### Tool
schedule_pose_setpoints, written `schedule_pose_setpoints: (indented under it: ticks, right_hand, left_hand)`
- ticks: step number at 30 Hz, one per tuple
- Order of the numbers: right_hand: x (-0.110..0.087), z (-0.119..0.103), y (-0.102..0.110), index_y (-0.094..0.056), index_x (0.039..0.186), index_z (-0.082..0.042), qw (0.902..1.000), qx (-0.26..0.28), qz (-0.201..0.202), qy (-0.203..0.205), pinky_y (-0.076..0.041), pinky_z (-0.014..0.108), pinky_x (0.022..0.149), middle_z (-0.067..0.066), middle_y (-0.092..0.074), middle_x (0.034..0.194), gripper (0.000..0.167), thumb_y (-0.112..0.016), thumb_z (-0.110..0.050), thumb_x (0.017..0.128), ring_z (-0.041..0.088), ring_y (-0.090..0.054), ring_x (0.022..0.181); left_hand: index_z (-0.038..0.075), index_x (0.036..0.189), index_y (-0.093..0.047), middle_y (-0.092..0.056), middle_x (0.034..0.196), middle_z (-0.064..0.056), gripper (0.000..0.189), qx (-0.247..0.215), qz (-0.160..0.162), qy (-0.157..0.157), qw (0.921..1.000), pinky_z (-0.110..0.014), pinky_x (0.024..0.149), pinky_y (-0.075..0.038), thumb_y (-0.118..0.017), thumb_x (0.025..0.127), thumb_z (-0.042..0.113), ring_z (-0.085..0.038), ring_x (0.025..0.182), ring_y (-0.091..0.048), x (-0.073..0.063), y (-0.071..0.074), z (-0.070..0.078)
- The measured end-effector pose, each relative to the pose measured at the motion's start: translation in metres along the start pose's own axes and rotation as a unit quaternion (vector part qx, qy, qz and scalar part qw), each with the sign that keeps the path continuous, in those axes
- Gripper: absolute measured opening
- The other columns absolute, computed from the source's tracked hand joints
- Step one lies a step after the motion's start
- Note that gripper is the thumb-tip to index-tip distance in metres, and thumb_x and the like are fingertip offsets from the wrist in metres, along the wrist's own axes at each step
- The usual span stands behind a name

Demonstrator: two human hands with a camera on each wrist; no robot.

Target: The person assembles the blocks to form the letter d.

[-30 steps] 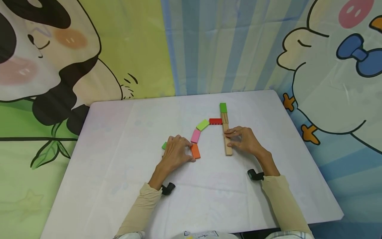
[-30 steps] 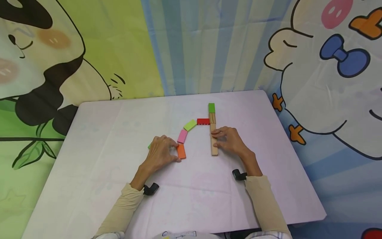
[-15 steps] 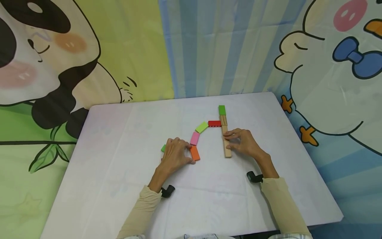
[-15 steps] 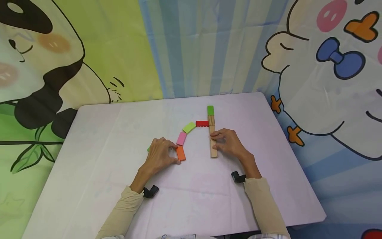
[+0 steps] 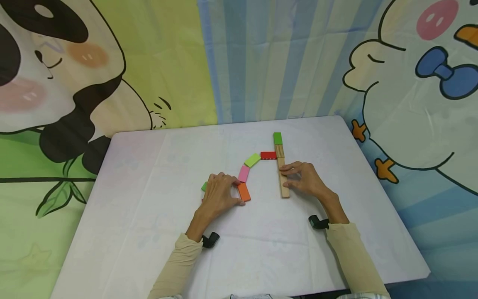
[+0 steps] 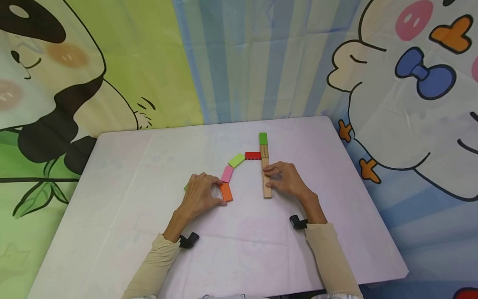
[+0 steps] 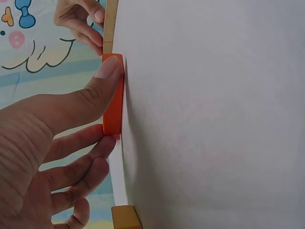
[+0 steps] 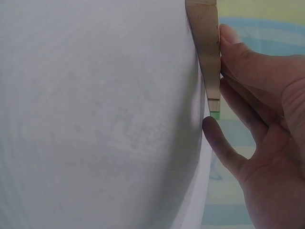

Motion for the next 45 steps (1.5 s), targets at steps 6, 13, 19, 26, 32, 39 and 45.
schedule_pose_setpoints:
  ticks: [6,13,19,26,32,39,45]
  right_hand:
    - [0.0,0.001,-0.001,-0.082,0.119,0.002,1.0,0.002,0.001,0.002,-0.047,0.059,0.119,0.015,-0.08,0.13,0.045,-0.097,-0.002,0.077,0.039,-0.069,0.131]
    - [0.0,0.003,-0.002,-0.082,0.119,0.001,1.0,0.003,-0.001,0.002,-0.047,0.059,0.119,0.015,-0.08,0.13,0.045,-0.098,-0.004,0.077,0.039,-0.069,0.131]
    - [0.0,0.001,-0.003,-0.082,0.119,0.002,0.9999,0.011,-0.002,0.007,-0.047,0.06,0.119,0.015,-0.08,0.13,0.046,-0.098,-0.003,0.076,0.04,-0.069,0.132]
    - [0.0,-0.001,-0.005,-0.082,0.118,0.001,0.9999,0.012,-0.003,0.01,-0.048,0.06,0.118,0.015,-0.08,0.13,0.045,-0.098,-0.004,0.076,0.039,-0.069,0.131]
    - [0.0,-0.001,-0.008,-0.082,0.118,0.001,0.9998,0.012,-0.005,0.012,-0.048,0.061,0.117,0.015,-0.08,0.129,0.045,-0.098,-0.004,0.076,0.04,-0.07,0.13]
    - [0.002,0.001,-0.005,-0.083,0.118,0.002,1.0,0.003,-0.001,0.009,-0.05,0.059,0.116,0.015,-0.08,0.128,0.044,-0.098,-0.003,0.077,0.039,-0.07,0.13]
    - [0.0,0.003,-0.001,-0.082,0.119,0.001,1.0,-0.006,0.0,0.004,-0.048,0.06,0.117,0.016,-0.08,0.13,0.044,-0.097,-0.003,0.078,0.04,-0.069,0.131]
  left_hand:
    - [0.015,0.118,-0.081,-0.079,0.095,0.003,0.07,-0.004,-0.001,0.002,1.0,-0.039,0.088,-0.043,-0.108,0.061,0.047,-0.017,0.088,-0.061,-0.002,-0.001,-0.001]
    - [0.015,0.122,-0.079,-0.079,0.096,0.003,0.074,-0.01,-0.01,0.004,0.9999,-0.04,0.088,-0.042,-0.107,0.063,0.05,-0.018,0.09,-0.061,-0.004,-0.002,-0.001]
    - [0.015,0.12,-0.08,-0.078,0.095,0.003,0.071,-0.013,-0.008,0.008,0.9998,-0.04,0.088,-0.042,-0.106,0.064,0.049,-0.018,0.09,-0.061,-0.006,-0.003,-0.002]
    - [0.015,0.117,-0.079,-0.078,0.094,0.002,0.069,-0.02,-0.005,0.013,0.9997,-0.038,0.086,-0.041,-0.107,0.063,0.047,-0.017,0.09,-0.062,-0.011,-0.003,-0.003]
    - [0.014,0.117,-0.078,-0.077,0.095,0.002,0.07,-0.024,-0.016,0.02,0.9994,-0.036,0.083,-0.038,-0.108,0.062,0.047,-0.017,0.091,-0.06,-0.012,-0.004,-0.004]
    - [0.013,0.121,-0.076,-0.076,0.101,-0.002,0.067,-0.039,-0.025,0.036,0.9983,-0.038,0.086,-0.039,-0.104,0.07,0.048,-0.021,0.098,-0.06,-0.009,0.016,-0.013]
    - [0.013,0.122,-0.079,-0.081,0.111,-0.006,0.041,-0.046,0.008,0.08,0.9957,-0.043,0.09,-0.042,-0.094,0.088,0.03,-0.026,0.102,-0.064,-0.017,0.051,-0.05]
Point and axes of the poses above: each hand's wrist, its own x-axis towards the middle knuckle, its own y-axis out of the back of the hand, z = x × y, the point moved 7 cm from there along x, towards the middle knuckle
